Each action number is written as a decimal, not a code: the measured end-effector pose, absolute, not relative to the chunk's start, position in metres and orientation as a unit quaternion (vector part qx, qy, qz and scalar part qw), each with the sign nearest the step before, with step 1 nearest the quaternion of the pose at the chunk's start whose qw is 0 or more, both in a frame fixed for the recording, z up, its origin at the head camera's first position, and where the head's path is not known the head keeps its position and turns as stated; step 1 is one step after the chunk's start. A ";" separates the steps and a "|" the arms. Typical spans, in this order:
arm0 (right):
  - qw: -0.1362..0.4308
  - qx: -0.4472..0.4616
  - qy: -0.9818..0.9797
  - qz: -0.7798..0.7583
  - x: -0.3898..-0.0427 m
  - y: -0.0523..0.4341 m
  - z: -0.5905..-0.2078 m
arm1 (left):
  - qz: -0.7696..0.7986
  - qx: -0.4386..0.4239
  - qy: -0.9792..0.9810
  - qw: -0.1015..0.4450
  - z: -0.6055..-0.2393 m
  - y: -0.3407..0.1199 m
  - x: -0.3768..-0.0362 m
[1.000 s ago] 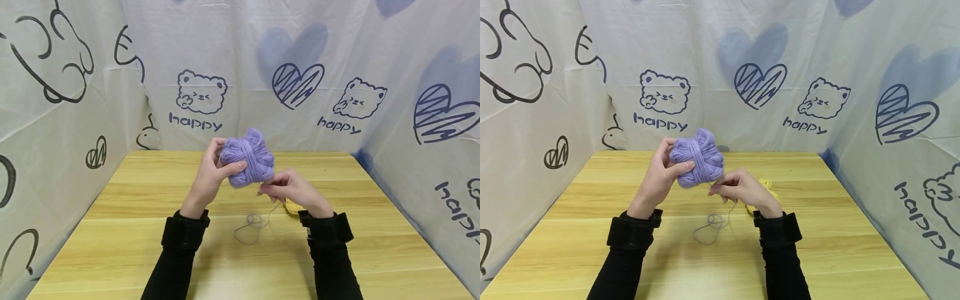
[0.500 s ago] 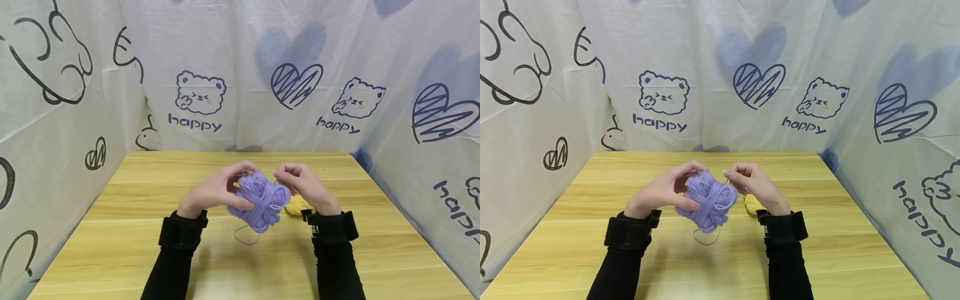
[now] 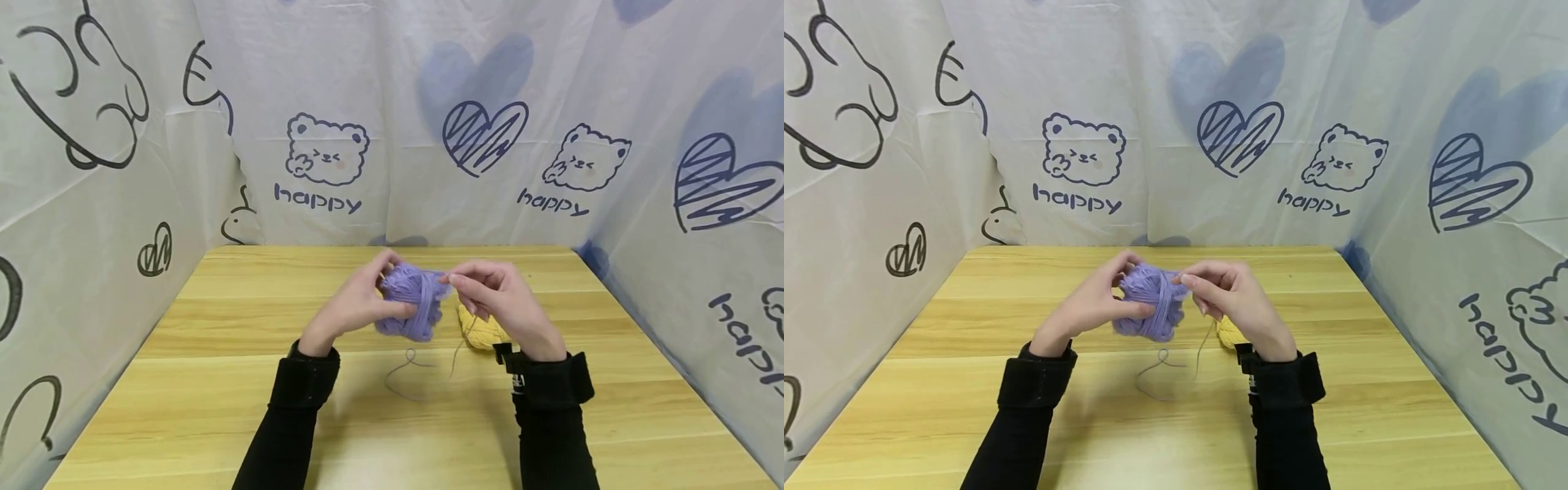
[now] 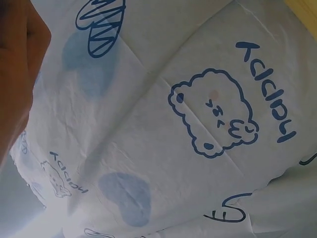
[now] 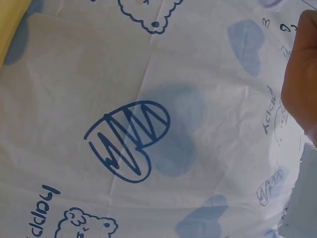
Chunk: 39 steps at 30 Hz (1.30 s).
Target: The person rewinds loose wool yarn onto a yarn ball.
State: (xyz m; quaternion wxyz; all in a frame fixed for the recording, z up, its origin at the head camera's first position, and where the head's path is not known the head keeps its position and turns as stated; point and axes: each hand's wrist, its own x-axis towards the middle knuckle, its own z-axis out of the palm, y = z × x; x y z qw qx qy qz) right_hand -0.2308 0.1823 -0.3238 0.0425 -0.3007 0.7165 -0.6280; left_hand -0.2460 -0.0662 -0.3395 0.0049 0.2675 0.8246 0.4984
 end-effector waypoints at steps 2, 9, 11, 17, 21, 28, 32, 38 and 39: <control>0.038 -0.308 0.728 -0.611 -0.228 0.182 -0.322 | 0.525 0.233 0.819 -0.005 -0.339 -0.067 -0.247; 0.057 -0.329 0.774 -0.537 -0.224 0.181 -0.322 | 0.646 0.163 0.745 -0.038 -0.336 -0.070 -0.248; 0.071 -0.340 0.781 -0.519 -0.225 0.181 -0.322 | 0.685 0.165 0.709 -0.040 -0.335 -0.072 -0.247; 0.109 -0.371 0.786 -0.482 -0.233 0.178 -0.328 | 0.765 0.199 0.612 -0.014 -0.330 -0.078 -0.243; 0.133 -0.371 0.783 -0.480 -0.243 0.177 -0.335 | 0.794 0.246 0.555 0.036 -0.327 -0.082 -0.240; 0.145 -0.311 0.792 -0.505 -0.247 0.182 -0.340 | 0.723 0.369 0.567 0.139 -0.326 -0.084 -0.233; 0.149 -0.288 0.775 -0.543 -0.248 0.182 -0.339 | 0.644 0.405 0.629 0.162 -0.328 -0.081 -0.232; 0.102 -0.273 0.740 -0.606 -0.251 0.180 -0.338 | 0.537 0.395 0.734 0.130 -0.334 -0.074 -0.238; 0.091 -0.273 0.734 -0.615 -0.250 0.180 -0.337 | 0.521 0.389 0.751 0.115 -0.335 -0.073 -0.239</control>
